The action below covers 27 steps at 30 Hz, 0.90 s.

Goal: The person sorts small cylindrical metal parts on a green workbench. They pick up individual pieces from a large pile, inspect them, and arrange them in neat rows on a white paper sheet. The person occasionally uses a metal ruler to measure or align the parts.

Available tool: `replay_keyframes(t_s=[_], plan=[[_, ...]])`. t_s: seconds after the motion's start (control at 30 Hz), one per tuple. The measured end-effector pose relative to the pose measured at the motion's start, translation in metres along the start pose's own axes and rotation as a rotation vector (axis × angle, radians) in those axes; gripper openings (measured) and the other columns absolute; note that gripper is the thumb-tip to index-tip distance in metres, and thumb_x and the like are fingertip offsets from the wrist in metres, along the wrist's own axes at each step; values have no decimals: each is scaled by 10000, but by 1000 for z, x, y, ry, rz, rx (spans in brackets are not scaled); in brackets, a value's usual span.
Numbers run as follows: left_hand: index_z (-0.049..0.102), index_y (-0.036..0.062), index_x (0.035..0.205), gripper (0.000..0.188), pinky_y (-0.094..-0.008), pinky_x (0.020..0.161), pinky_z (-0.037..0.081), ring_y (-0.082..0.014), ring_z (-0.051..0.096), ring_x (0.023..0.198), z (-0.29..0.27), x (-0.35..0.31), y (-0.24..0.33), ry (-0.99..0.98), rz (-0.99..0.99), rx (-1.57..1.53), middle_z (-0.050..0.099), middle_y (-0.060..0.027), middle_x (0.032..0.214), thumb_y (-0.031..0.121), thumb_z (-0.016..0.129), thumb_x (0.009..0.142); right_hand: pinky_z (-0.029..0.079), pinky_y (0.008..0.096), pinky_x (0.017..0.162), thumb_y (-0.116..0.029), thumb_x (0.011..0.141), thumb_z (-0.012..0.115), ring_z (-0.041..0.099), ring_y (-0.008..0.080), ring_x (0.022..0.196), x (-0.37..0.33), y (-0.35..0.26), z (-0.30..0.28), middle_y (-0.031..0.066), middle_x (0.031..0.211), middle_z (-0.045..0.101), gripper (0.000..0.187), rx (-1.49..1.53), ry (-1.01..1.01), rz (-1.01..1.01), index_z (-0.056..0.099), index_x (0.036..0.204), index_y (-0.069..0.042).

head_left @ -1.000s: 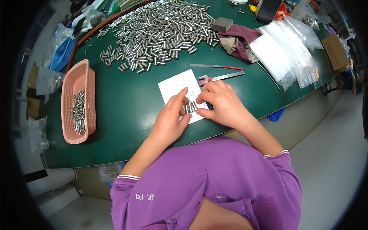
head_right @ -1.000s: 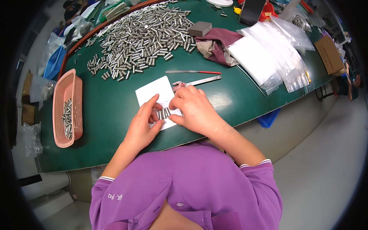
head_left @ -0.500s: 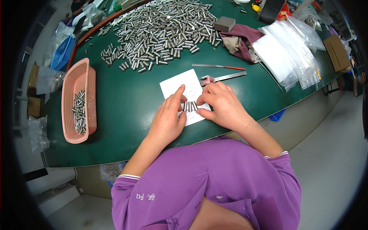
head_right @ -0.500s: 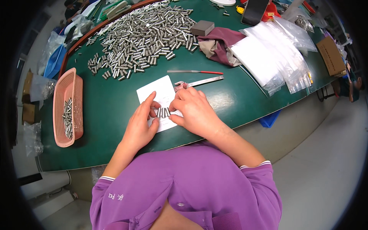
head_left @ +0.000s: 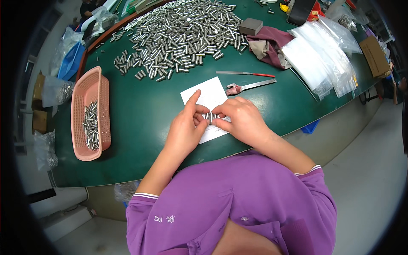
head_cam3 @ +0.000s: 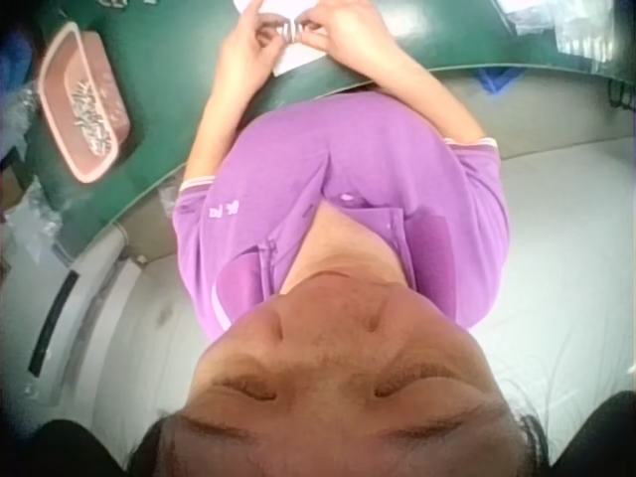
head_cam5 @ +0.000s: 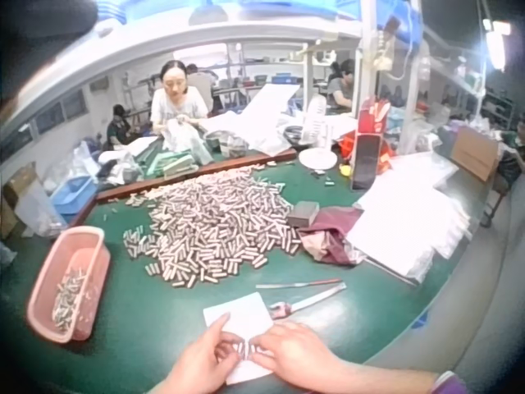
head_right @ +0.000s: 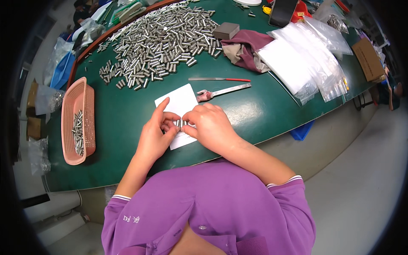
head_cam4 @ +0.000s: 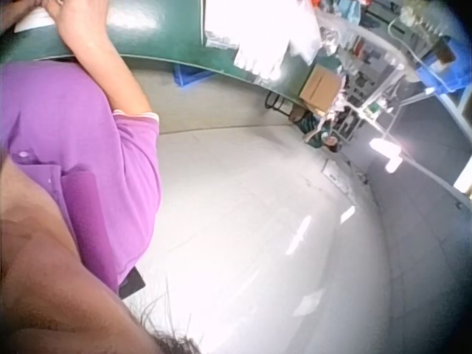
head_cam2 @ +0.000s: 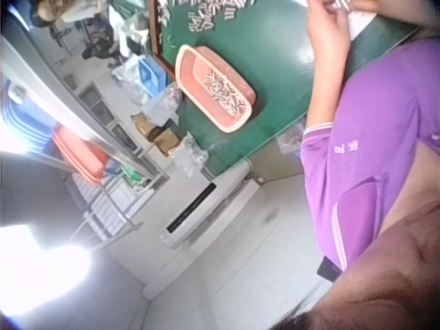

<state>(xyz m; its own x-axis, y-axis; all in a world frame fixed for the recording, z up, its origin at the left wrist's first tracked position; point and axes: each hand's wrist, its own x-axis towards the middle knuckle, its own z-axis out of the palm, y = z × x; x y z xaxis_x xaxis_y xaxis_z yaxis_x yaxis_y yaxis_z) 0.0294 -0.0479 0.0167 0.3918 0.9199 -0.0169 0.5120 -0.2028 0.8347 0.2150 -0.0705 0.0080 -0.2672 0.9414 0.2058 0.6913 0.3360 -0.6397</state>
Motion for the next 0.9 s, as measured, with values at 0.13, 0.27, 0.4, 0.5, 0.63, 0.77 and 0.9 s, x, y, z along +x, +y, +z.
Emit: replay_keyframes(t_s=[0.13,0.27,0.4,0.5,0.63,0.77,0.9], plan=[[301,46,1437,783,-261,741,516,-124,599,782,5,-6,-2,28,30,-63,621,-73,954,-98,648,750,434,390,786,-185,726,735,576,250,878,-2,-1,0,27,858,638,209,27,47,-47,658,907,-115],[259,61,1457,851,-271,761,519,-130,601,840,10,-12,-9,25,32,-180,577,-72,936,-115,668,732,428,386,790,-163,727,732,573,236,875,-5,-1,4,13,855,638,200,80,45,-57,633,896,-121],[246,67,1464,868,-274,771,517,-139,598,865,13,-14,-12,45,104,-156,562,-86,977,-131,661,728,429,383,793,-157,730,729,574,227,874,-6,-2,4,6,855,638,202,105,23,-60,619,897,-126],[254,68,1463,871,-273,773,517,-141,597,873,13,-15,-12,53,132,-137,547,-103,1066,-135,665,722,433,380,799,-152,729,730,575,226,875,-6,-1,4,5,852,638,212,123,17,-63,621,909,-129],[264,70,1461,879,-275,777,519,-153,603,883,11,-17,-11,45,201,-105,510,-128,1178,-130,675,711,439,375,807,-144,725,736,573,229,873,-8,-2,4,4,855,631,250,156,9,-78,633,952,-132],[256,69,1464,899,-283,789,521,-172,611,897,10,-21,-13,32,267,-42,491,-142,1217,-131,680,697,455,381,803,-142,719,738,571,244,874,-10,-3,1,26,899,611,302,117,-19,-154,639,1004,-124],[237,66,1467,906,-302,806,521,-204,598,927,10,-24,-14,52,281,-17,471,-160,1263,-123,677,698,480,371,760,-151,719,741,575,245,861,-7,-9,-1,34,918,592,325,128,-15,-208,635,1025,-117]])
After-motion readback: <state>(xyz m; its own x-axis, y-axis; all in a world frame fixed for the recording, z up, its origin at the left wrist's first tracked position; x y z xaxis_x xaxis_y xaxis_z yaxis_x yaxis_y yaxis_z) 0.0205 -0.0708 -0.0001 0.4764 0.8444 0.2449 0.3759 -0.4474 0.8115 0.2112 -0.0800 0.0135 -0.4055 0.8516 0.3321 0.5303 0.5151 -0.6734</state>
